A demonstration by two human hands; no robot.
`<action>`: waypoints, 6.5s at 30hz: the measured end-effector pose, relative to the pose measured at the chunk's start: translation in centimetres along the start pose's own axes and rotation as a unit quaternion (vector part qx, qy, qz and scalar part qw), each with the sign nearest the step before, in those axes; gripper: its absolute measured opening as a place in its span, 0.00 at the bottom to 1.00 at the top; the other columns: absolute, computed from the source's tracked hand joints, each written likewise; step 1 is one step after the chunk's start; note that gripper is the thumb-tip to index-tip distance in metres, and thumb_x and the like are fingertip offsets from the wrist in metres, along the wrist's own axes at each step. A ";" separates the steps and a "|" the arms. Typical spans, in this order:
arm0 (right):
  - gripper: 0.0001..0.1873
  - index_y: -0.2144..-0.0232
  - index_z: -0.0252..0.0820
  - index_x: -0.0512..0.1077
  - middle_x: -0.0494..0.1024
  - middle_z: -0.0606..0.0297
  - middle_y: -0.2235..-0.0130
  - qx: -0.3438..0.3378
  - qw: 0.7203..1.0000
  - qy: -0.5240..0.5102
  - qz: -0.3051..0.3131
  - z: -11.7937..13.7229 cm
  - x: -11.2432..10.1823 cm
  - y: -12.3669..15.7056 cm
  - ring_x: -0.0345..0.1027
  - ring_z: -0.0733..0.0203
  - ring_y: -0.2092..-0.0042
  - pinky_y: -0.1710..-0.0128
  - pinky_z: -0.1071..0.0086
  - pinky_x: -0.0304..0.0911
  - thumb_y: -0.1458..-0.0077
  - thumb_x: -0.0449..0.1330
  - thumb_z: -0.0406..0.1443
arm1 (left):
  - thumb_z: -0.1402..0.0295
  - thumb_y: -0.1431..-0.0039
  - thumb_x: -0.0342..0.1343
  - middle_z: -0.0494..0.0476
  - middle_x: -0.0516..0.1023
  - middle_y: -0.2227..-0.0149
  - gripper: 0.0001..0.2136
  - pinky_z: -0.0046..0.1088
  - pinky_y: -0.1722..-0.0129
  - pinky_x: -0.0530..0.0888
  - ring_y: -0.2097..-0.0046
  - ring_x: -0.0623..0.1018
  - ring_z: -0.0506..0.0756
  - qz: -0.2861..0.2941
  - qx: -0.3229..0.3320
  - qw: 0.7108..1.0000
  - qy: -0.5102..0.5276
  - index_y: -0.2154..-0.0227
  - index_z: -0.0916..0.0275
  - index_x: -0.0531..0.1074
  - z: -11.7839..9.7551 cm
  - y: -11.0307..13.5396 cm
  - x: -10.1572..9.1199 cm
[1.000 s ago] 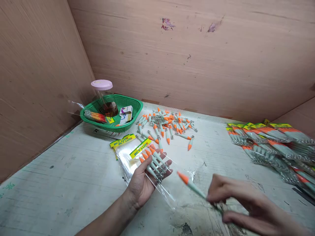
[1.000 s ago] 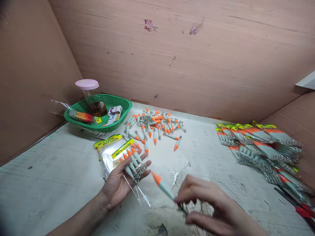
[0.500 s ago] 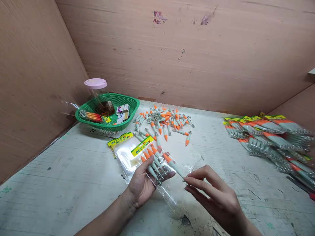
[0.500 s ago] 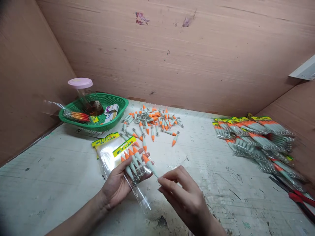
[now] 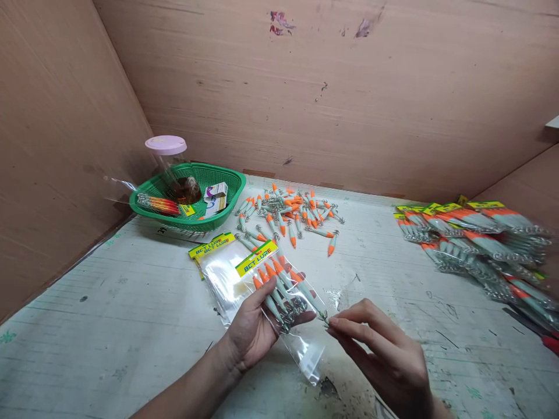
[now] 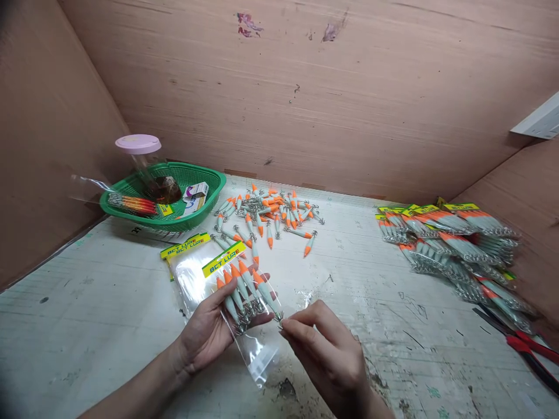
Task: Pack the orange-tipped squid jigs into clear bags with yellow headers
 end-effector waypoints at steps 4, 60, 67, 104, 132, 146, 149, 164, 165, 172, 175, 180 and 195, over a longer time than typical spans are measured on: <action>0.16 0.59 0.35 0.73 0.73 0.58 0.68 -0.033 0.999 0.030 -0.004 0.8 0.5 0.5 0.68 0.61 0.66 0.72 0.68 0.64 0.48 0.56 0.21 | 0.68 0.41 0.52 0.67 0.73 0.49 0.25 0.45 0.63 0.77 0.55 0.77 0.66 -0.009 -0.004 1.000 -0.006 0.41 0.59 0.56 0.1 0.0 -0.2; 0.19 0.52 0.28 0.68 0.77 0.53 0.63 -0.153 0.967 0.165 0.119 4.0 2.3 0.6 0.72 0.56 0.61 0.62 0.65 0.72 0.40 0.43 0.24 | 0.64 0.41 0.51 0.67 0.80 0.62 0.14 0.45 0.61 0.76 0.59 0.79 0.65 -0.029 -0.043 0.999 0.002 0.58 0.70 0.72 1.8 0.3 -0.1; 0.16 0.54 0.35 0.70 0.77 0.55 0.61 -0.043 0.990 0.089 0.102 1.5 2.2 1.3 0.71 0.57 0.60 0.64 0.67 0.72 0.39 0.46 0.26 | 0.65 0.42 0.53 0.68 0.77 0.55 0.15 0.44 0.60 0.76 0.57 0.78 0.65 -0.023 -0.054 0.998 -0.016 0.57 0.70 0.72 2.0 0.4 -0.2; 0.17 0.58 0.40 0.73 0.73 0.59 0.65 0.036 0.999 -0.003 -0.019 -0.1 0.1 2.9 0.69 0.62 0.66 0.72 0.71 0.66 0.47 0.55 0.21 | 0.66 0.40 0.49 0.66 0.79 0.60 0.15 0.41 0.66 0.78 0.61 0.79 0.61 -0.006 -0.105 0.993 -0.061 0.59 0.72 0.73 3.4 0.7 0.1; 0.17 0.51 0.36 0.71 0.78 0.51 0.59 -0.026 0.989 0.137 -0.044 2.0 -0.6 4.2 0.70 0.50 0.57 0.66 0.59 0.68 0.39 0.50 0.33 | 0.66 0.40 0.50 0.66 0.78 0.57 0.12 0.41 0.66 0.78 0.59 0.78 0.60 0.022 -0.106 0.991 -0.076 0.60 0.68 0.75 3.8 0.8 0.4; 0.09 0.59 0.40 0.68 0.70 0.65 0.71 0.123 0.992 0.028 0.027 -1.6 0.3 2.5 0.68 0.65 0.70 0.73 0.74 0.65 0.45 0.57 0.29 | 0.65 0.42 0.52 0.68 0.77 0.56 0.13 0.40 0.67 0.78 0.58 0.78 0.62 0.018 -0.142 0.979 -0.148 0.57 0.68 0.72 4.4 1.1 0.0; 0.07 0.64 0.40 0.70 0.69 0.67 0.74 0.121 0.992 0.012 0.027 -1.7 1.4 4.0 0.66 0.67 0.74 0.76 0.76 0.63 0.44 0.54 0.27 | 0.62 0.43 0.54 0.65 0.79 0.61 0.15 0.37 0.68 0.77 0.63 0.79 0.59 -0.001 -0.142 0.969 -0.201 0.58 0.67 0.70 4.6 0.5 -1.0; 0.09 0.67 0.40 0.66 0.68 0.62 0.70 0.150 0.984 0.083 0.055 -3.1 4.6 8.0 0.66 0.63 0.69 0.70 0.73 0.65 0.41 0.47 0.28 | 0.64 0.50 0.59 0.70 0.50 0.36 0.36 0.56 0.41 0.52 0.35 0.48 0.70 0.192 0.172 0.421 -0.870 0.39 0.64 0.54 6.2 2.0 2.5; 0.09 0.67 0.40 0.66 0.68 0.62 0.70 0.145 0.983 0.091 0.059 -3.2 4.7 8.0 0.66 0.63 0.70 0.71 0.73 0.65 0.41 0.46 0.28 | 0.66 0.48 0.57 0.70 0.50 0.35 0.34 0.57 0.41 0.52 0.35 0.47 0.69 0.192 0.191 0.403 -0.874 0.39 0.63 0.53 6.5 1.7 2.3; 0.09 0.67 0.41 0.65 0.69 0.62 0.70 0.169 0.975 0.136 0.048 -3.7 4.6 7.7 0.66 0.61 0.71 0.72 0.71 0.64 0.43 0.46 0.28 | 0.69 0.42 0.51 0.68 0.53 0.36 0.27 0.56 0.42 0.56 0.35 0.47 0.67 0.193 0.254 0.366 -0.874 0.40 0.60 0.55 6.2 1.7 1.7; 0.10 0.70 0.42 0.65 0.69 0.63 0.71 0.182 0.972 0.145 0.040 -3.8 4.5 7.8 0.65 0.62 0.72 0.73 0.72 0.62 0.42 0.45 0.27 | 0.71 0.42 0.51 0.66 0.53 0.36 0.26 0.55 0.41 0.55 0.35 0.49 0.65 0.186 0.249 0.388 -0.867 0.40 0.58 0.57 6.0 1.7 1.8; 0.13 0.74 0.42 0.64 0.68 0.65 0.74 0.171 0.973 0.149 0.037 -3.8 4.6 8.0 0.63 0.63 0.73 0.74 0.73 0.60 0.41 0.45 0.28 | 0.69 0.43 0.52 0.66 0.54 0.36 0.27 0.56 0.41 0.54 0.35 0.51 0.66 0.176 0.223 0.407 -0.868 0.40 0.57 0.56 5.6 1.5 1.9; 0.14 0.75 0.41 0.64 0.67 0.64 0.75 0.115 0.978 0.171 0.041 -2.9 4.9 7.4 0.60 0.63 0.73 0.73 0.72 0.55 0.39 0.44 0.27 | 0.72 0.44 0.49 0.68 0.47 0.34 0.34 0.53 0.39 0.50 0.34 0.44 0.63 0.124 0.230 0.386 -0.885 0.36 0.65 0.41 4.4 2.8 1.2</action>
Point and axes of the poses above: each hand's wrist, its own y-axis away from the middle knuckle, its own x-axis out of the palm, z = x × y, the point moved 10 cm from there along -y, towards the middle knuckle
